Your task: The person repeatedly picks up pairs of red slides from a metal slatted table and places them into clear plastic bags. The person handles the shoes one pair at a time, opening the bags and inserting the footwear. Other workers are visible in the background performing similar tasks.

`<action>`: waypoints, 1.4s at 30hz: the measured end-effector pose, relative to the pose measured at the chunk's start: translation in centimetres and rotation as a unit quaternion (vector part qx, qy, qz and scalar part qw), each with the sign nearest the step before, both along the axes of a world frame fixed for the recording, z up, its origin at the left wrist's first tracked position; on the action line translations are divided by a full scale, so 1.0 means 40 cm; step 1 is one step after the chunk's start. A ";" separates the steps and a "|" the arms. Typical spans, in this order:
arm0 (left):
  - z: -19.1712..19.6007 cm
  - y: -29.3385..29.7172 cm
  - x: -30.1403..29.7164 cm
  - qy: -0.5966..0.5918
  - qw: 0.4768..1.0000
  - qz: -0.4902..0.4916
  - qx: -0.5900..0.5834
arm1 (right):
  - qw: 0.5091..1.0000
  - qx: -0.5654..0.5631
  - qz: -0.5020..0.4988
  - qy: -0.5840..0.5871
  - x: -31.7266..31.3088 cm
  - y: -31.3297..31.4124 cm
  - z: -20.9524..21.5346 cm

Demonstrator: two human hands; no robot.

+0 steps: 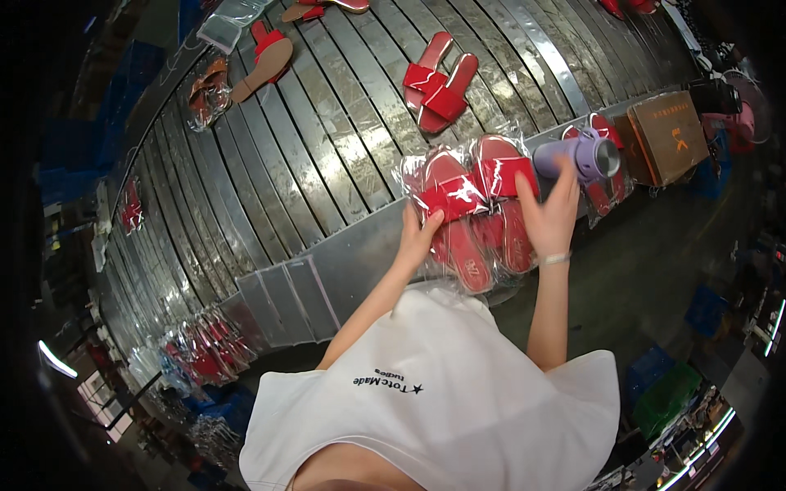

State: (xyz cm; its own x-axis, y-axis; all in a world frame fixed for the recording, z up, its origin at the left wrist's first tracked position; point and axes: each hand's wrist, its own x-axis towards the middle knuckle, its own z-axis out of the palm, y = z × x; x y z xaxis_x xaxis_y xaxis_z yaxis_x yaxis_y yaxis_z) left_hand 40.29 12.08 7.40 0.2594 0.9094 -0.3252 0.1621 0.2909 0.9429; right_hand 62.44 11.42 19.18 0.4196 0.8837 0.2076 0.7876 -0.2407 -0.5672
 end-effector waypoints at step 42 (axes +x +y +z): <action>-0.241 -0.043 -0.472 0.330 0.916 0.214 0.078 | 0.965 -0.236 0.080 -0.075 -0.594 -0.225 -0.413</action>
